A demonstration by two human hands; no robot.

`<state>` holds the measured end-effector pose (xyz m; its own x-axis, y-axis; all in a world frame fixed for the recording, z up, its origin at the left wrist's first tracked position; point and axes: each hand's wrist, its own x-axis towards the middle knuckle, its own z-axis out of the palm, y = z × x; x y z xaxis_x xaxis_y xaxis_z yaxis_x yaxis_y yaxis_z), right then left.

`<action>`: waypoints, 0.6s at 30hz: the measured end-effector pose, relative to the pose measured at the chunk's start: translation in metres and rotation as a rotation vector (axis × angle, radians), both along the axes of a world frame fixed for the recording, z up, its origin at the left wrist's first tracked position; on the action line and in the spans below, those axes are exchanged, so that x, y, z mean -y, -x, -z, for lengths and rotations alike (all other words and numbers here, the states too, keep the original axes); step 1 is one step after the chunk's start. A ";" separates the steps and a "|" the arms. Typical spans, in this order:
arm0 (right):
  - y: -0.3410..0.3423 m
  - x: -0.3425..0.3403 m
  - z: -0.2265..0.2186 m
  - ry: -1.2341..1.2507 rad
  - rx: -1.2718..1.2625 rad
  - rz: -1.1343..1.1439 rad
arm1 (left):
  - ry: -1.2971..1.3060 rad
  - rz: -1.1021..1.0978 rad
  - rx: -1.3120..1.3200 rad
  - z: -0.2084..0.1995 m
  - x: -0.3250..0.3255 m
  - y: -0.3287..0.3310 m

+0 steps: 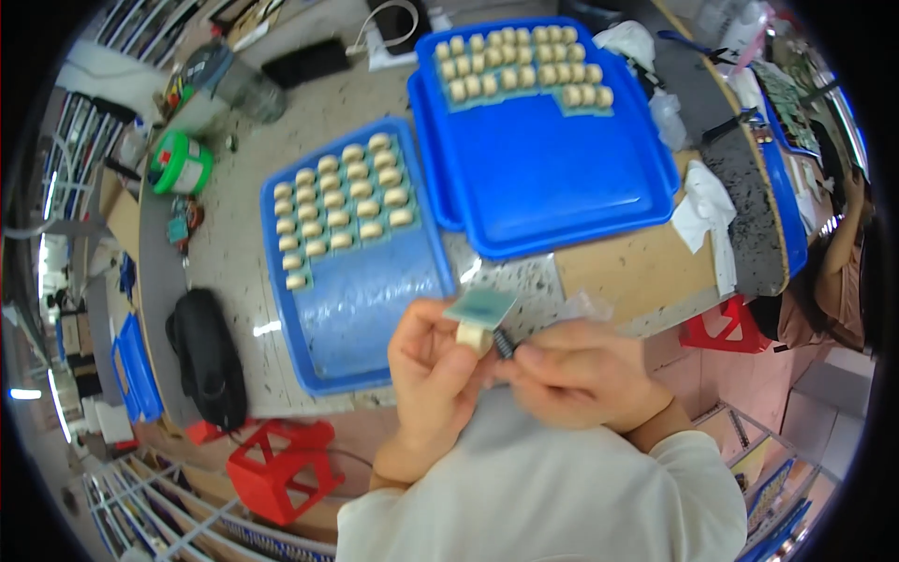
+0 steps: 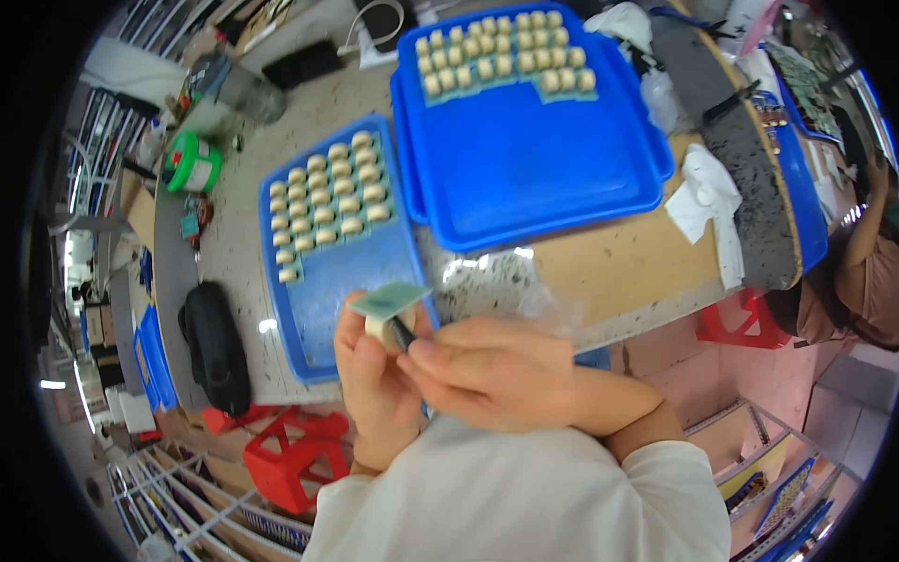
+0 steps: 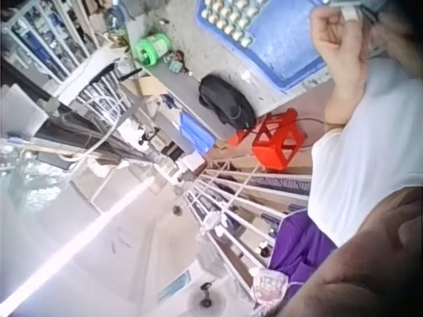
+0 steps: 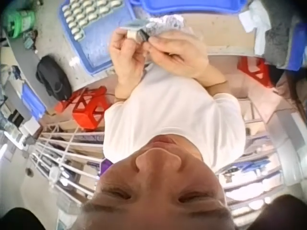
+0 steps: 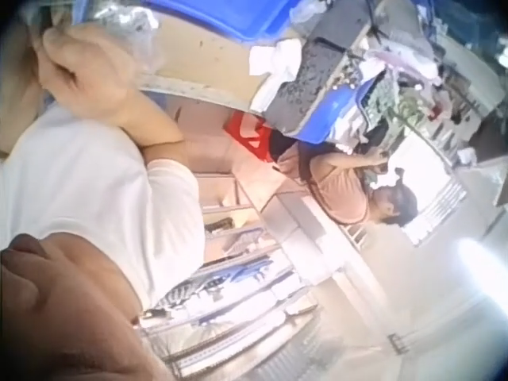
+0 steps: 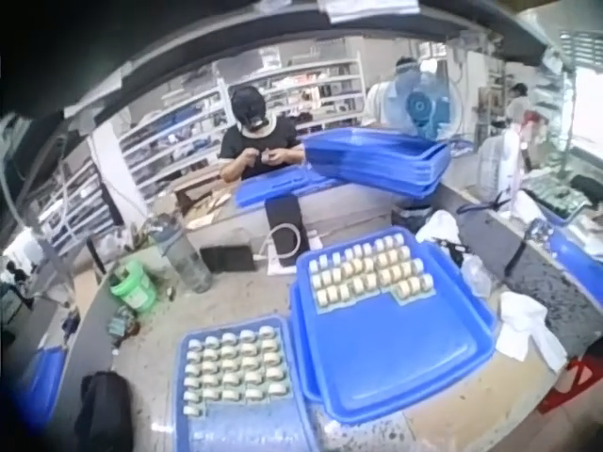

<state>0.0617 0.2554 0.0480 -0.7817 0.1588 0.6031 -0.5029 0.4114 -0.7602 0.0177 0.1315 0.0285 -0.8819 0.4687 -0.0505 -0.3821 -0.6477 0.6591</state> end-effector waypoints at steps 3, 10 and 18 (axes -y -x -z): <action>0.001 0.003 0.010 0.089 -0.106 0.053 | 0.057 0.061 0.010 0.000 0.001 -0.001; -0.001 0.000 0.010 0.053 -0.068 -0.054 | 0.162 0.061 0.063 -0.005 0.000 -0.002; -0.006 0.001 0.016 0.108 -0.012 0.036 | 0.138 0.052 0.075 -0.003 -0.002 -0.001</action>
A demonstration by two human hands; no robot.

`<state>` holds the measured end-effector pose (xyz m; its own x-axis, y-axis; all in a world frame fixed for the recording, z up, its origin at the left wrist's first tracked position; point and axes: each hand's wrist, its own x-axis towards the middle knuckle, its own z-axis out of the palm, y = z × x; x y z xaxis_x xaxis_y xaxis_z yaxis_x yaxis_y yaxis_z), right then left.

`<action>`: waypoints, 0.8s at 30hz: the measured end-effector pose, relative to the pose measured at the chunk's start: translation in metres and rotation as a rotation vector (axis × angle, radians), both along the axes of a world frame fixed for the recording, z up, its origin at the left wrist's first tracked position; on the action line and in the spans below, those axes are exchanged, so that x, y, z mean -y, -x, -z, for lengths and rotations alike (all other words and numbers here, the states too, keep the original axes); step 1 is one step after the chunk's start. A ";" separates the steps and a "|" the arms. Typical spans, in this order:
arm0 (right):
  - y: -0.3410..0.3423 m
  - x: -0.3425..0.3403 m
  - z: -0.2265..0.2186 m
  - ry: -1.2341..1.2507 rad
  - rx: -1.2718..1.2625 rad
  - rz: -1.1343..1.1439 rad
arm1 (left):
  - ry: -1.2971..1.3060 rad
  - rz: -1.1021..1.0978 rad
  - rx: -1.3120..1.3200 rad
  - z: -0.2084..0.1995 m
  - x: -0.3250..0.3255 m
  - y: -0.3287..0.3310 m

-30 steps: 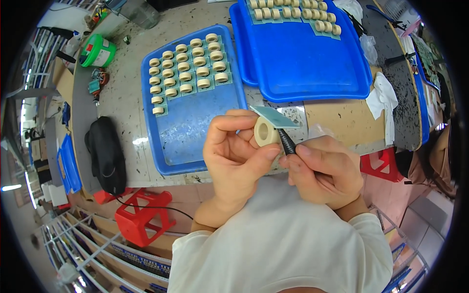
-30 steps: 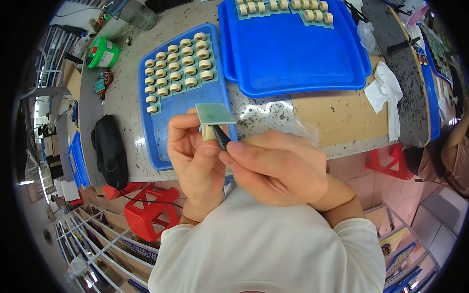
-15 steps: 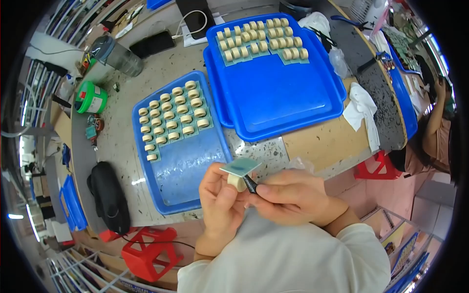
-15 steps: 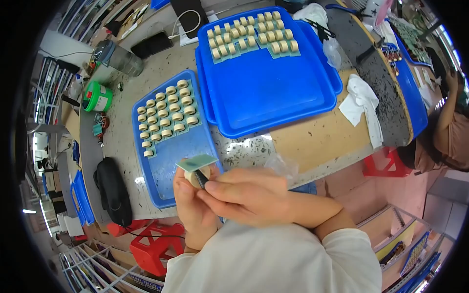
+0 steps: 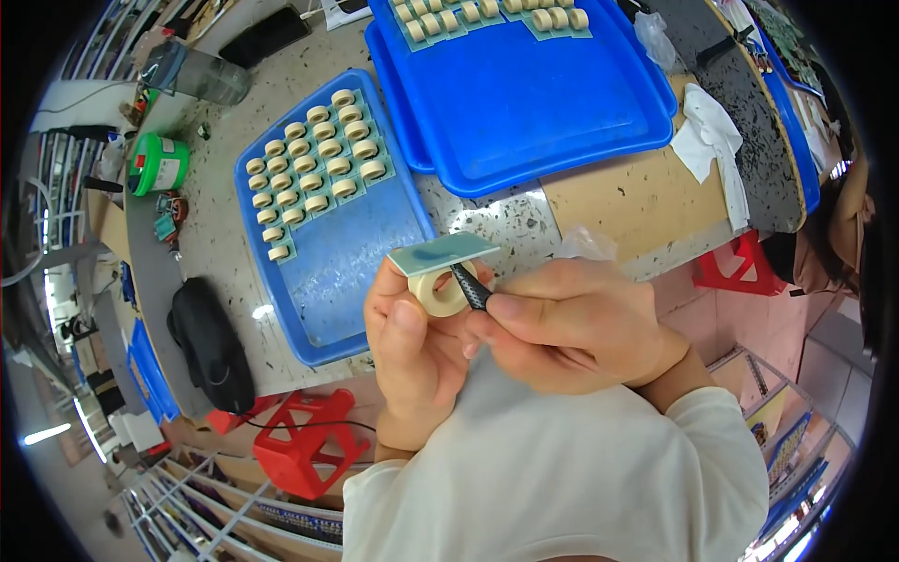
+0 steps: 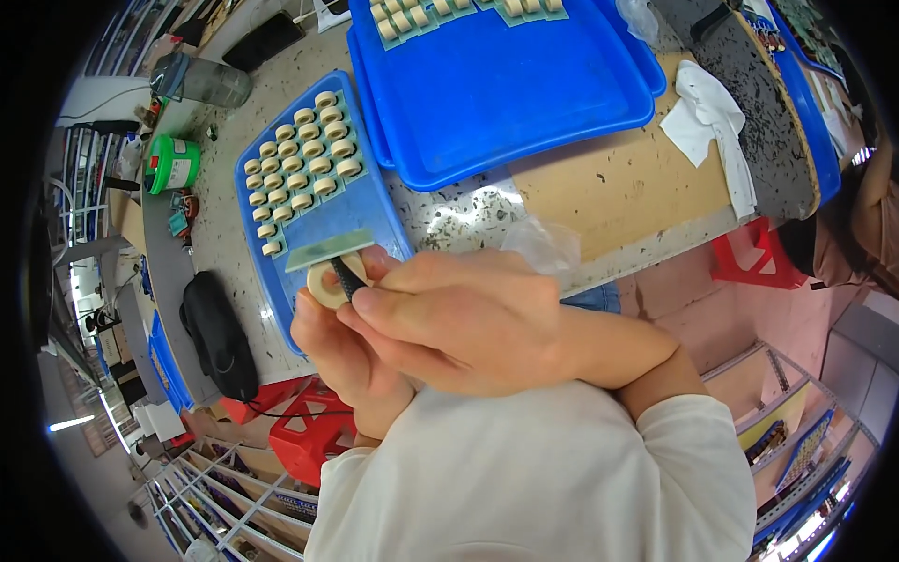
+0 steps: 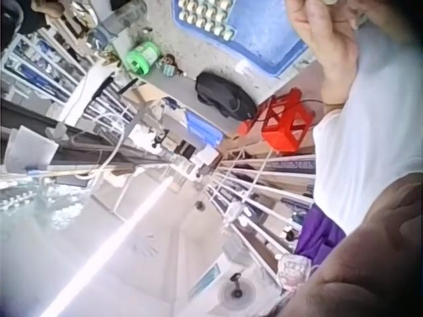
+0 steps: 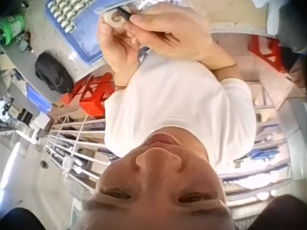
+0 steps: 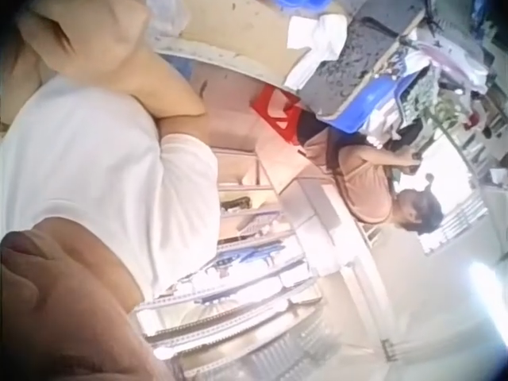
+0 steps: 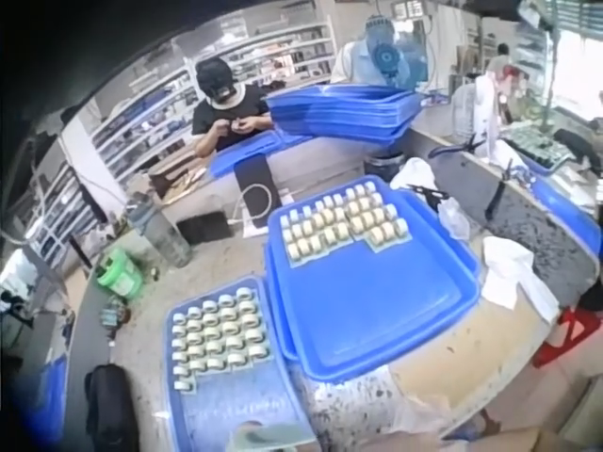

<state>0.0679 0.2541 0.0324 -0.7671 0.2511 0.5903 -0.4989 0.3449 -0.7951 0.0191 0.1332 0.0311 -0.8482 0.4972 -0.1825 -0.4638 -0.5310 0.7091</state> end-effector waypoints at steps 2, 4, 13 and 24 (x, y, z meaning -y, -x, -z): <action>-0.002 0.000 0.000 -0.003 -0.015 0.012 | -0.012 -0.007 0.006 0.000 0.000 -0.002; -0.002 0.001 0.001 0.014 -0.036 0.023 | -0.059 -0.022 0.016 0.001 0.000 -0.003; -0.005 -0.012 -0.016 0.099 -0.019 -0.018 | 0.018 -0.089 -0.039 0.000 -0.007 0.001; -0.003 -0.009 -0.008 0.032 -0.073 -0.035 | -0.267 0.039 0.155 0.003 0.001 0.020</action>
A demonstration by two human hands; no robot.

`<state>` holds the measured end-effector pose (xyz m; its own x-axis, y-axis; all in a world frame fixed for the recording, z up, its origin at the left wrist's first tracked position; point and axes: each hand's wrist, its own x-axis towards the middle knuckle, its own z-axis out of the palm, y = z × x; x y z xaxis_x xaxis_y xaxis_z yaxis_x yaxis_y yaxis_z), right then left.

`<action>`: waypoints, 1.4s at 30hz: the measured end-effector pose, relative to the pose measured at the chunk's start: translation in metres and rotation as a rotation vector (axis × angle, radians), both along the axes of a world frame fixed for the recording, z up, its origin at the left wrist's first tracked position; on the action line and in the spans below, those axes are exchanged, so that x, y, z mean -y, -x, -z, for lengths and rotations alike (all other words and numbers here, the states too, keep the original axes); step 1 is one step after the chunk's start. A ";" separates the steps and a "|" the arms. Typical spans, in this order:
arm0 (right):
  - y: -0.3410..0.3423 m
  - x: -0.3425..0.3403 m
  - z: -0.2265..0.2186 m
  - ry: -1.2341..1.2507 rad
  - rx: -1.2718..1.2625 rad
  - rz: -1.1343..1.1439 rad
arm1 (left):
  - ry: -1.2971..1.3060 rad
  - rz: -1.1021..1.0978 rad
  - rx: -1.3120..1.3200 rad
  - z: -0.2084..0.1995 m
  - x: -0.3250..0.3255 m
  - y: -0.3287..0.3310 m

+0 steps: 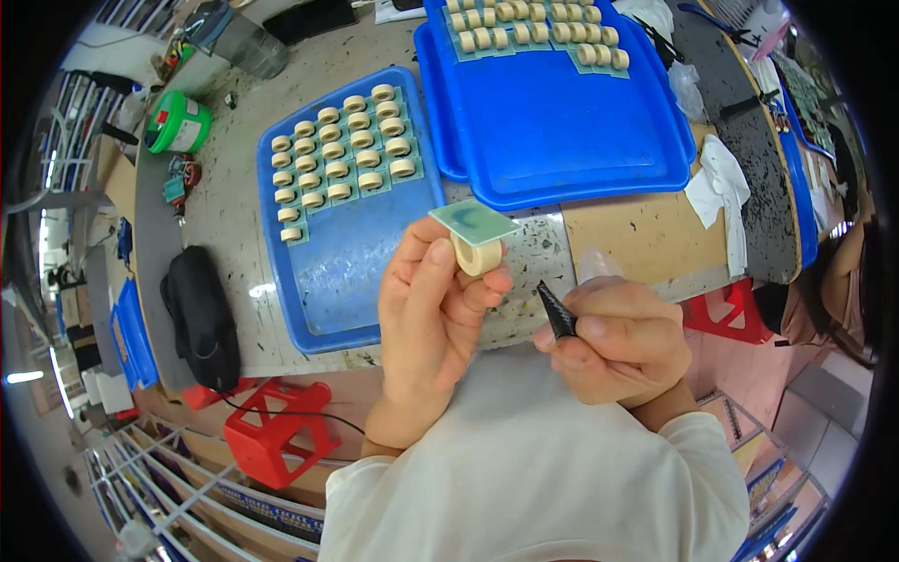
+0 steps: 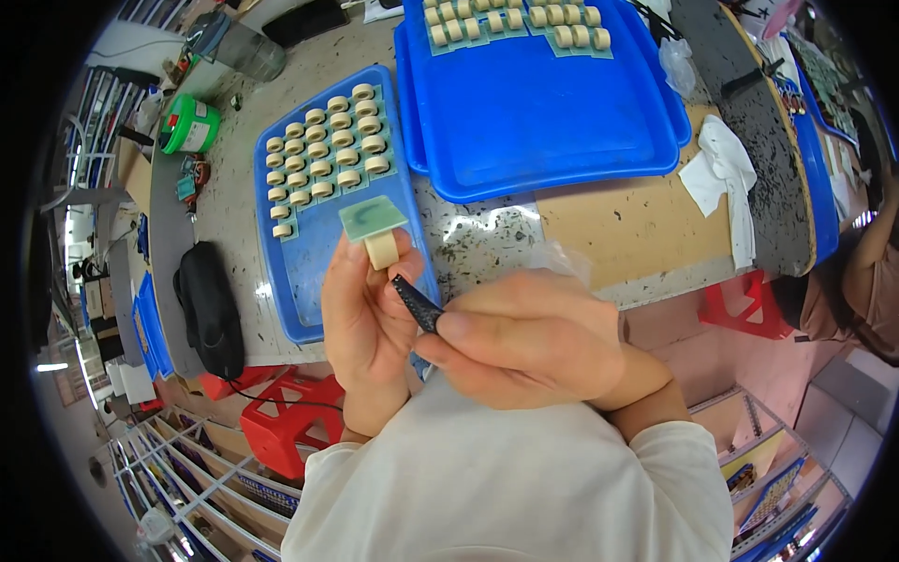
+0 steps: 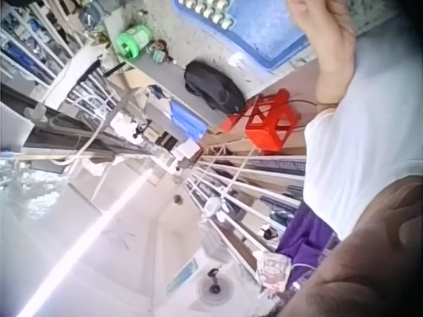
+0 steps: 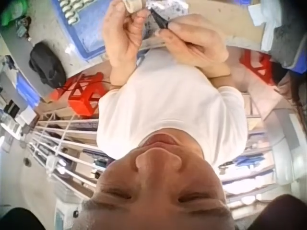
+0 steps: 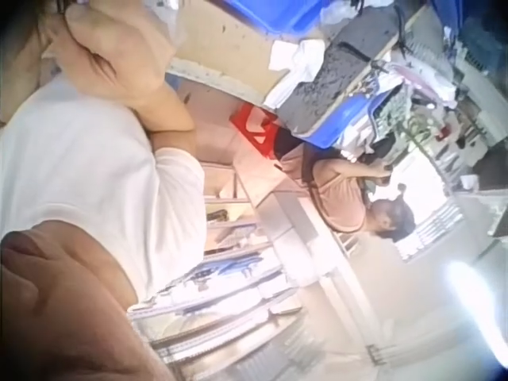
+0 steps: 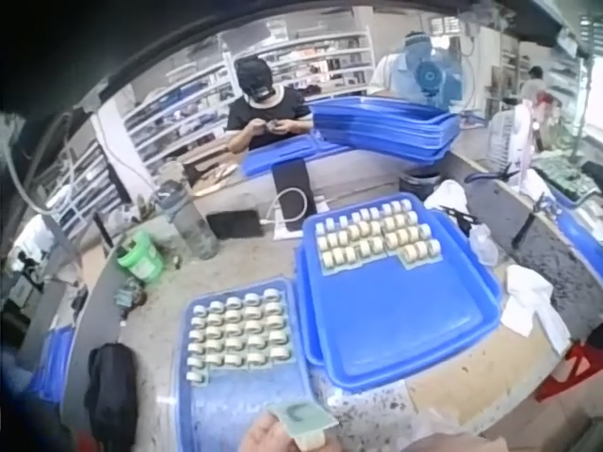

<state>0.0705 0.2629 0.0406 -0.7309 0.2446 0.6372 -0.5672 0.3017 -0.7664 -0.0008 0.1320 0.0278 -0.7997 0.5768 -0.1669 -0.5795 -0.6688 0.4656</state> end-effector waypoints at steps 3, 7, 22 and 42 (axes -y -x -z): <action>-0.002 0.001 0.000 -0.028 -0.020 -0.033 | -0.023 0.057 0.137 -0.007 0.003 0.000; -0.001 0.004 -0.001 -0.034 -0.019 -0.052 | -0.101 0.097 0.191 -0.006 0.004 -0.002; 0.001 0.006 -0.006 -0.114 0.115 0.040 | 0.132 -0.132 -0.288 -0.002 -0.005 -0.013; -0.002 0.004 -0.002 -0.081 0.038 0.049 | 0.108 0.038 -0.213 0.002 -0.005 -0.017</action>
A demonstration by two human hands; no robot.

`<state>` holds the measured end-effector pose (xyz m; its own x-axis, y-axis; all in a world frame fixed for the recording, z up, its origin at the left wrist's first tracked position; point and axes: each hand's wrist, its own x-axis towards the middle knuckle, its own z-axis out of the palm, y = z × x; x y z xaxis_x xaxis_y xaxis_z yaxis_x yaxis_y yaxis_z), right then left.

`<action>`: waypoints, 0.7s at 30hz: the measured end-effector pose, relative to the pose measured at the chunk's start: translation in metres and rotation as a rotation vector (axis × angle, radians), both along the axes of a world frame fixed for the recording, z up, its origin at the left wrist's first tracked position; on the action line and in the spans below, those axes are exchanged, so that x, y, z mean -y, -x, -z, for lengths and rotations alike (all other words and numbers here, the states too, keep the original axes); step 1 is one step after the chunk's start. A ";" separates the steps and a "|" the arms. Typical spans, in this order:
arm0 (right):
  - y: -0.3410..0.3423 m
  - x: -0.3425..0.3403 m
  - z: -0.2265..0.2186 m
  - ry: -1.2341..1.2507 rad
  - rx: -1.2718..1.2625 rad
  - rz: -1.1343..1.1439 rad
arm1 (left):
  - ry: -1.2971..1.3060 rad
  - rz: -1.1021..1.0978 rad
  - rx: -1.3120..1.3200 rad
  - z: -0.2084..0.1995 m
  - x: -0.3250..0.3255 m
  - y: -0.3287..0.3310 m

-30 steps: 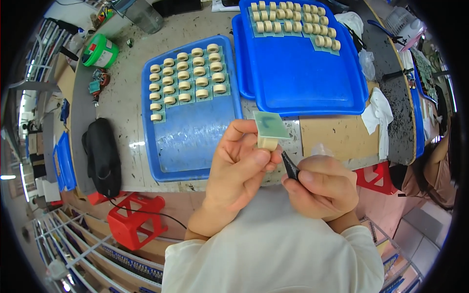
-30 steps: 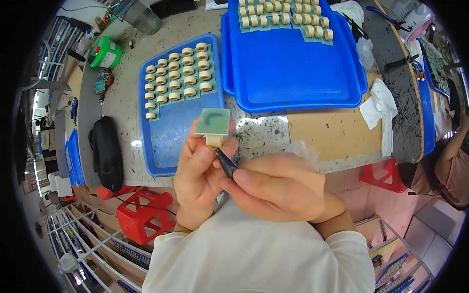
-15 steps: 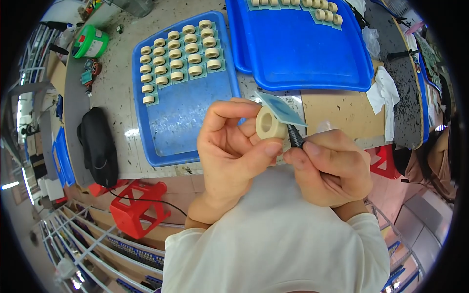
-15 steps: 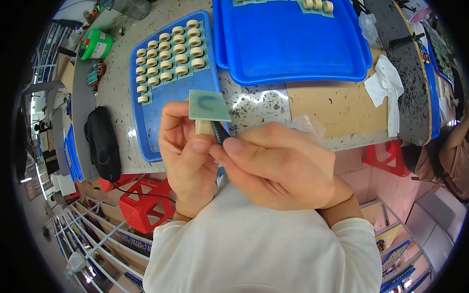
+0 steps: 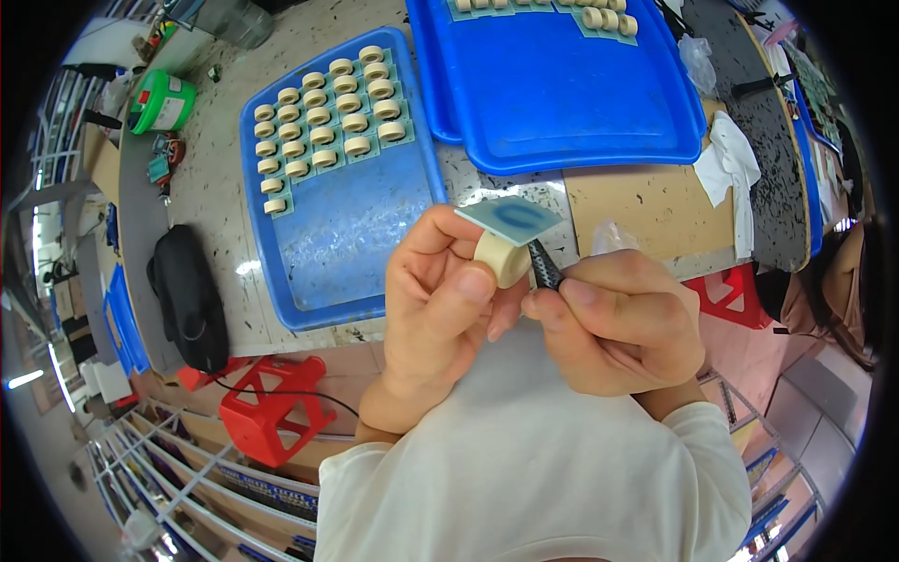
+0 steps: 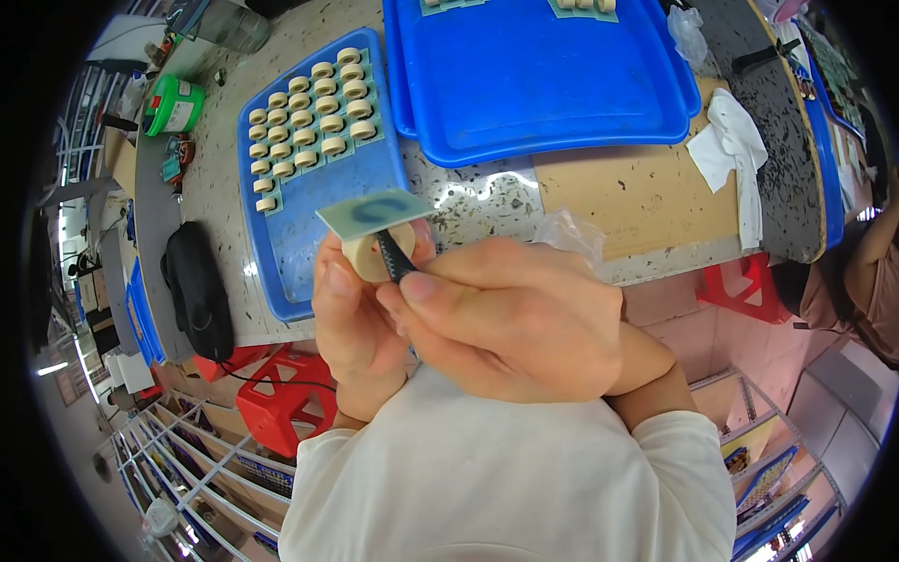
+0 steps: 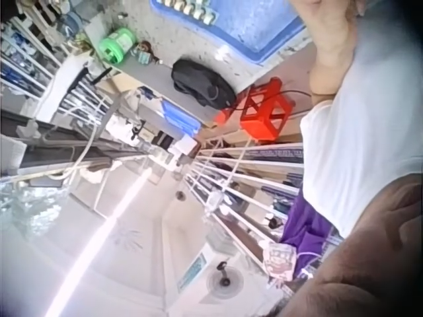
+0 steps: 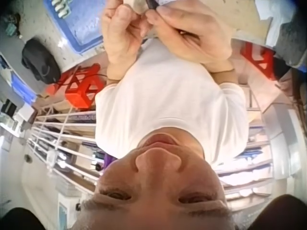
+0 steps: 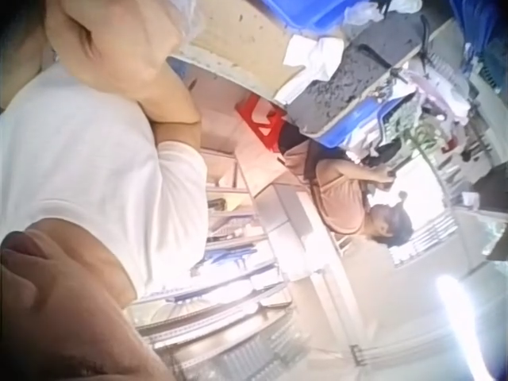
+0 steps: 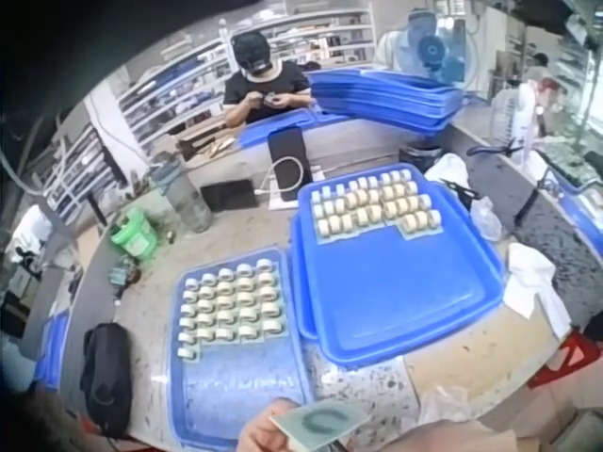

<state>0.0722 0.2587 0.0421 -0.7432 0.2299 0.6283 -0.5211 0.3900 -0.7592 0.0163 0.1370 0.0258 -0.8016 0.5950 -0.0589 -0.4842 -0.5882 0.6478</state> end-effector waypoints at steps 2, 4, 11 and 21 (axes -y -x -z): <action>0.001 -0.001 0.002 0.008 -0.032 0.010 | -0.026 0.057 0.051 0.000 0.000 0.001; 0.003 -0.003 0.001 0.011 -0.034 -0.001 | -0.048 0.082 0.061 0.002 0.001 0.003; 0.007 -0.004 -0.003 -0.056 0.064 -0.052 | -0.074 0.122 0.125 -0.002 0.005 0.008; -0.008 -0.011 0.022 0.323 0.010 0.098 | 0.956 -0.424 -0.312 0.050 0.073 0.053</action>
<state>0.0803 0.2700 0.0197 -0.7140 0.4864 0.5037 -0.4847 0.1759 -0.8568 -0.0370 0.0643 -0.0244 -0.9906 0.0832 -0.1085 -0.0959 0.1432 0.9850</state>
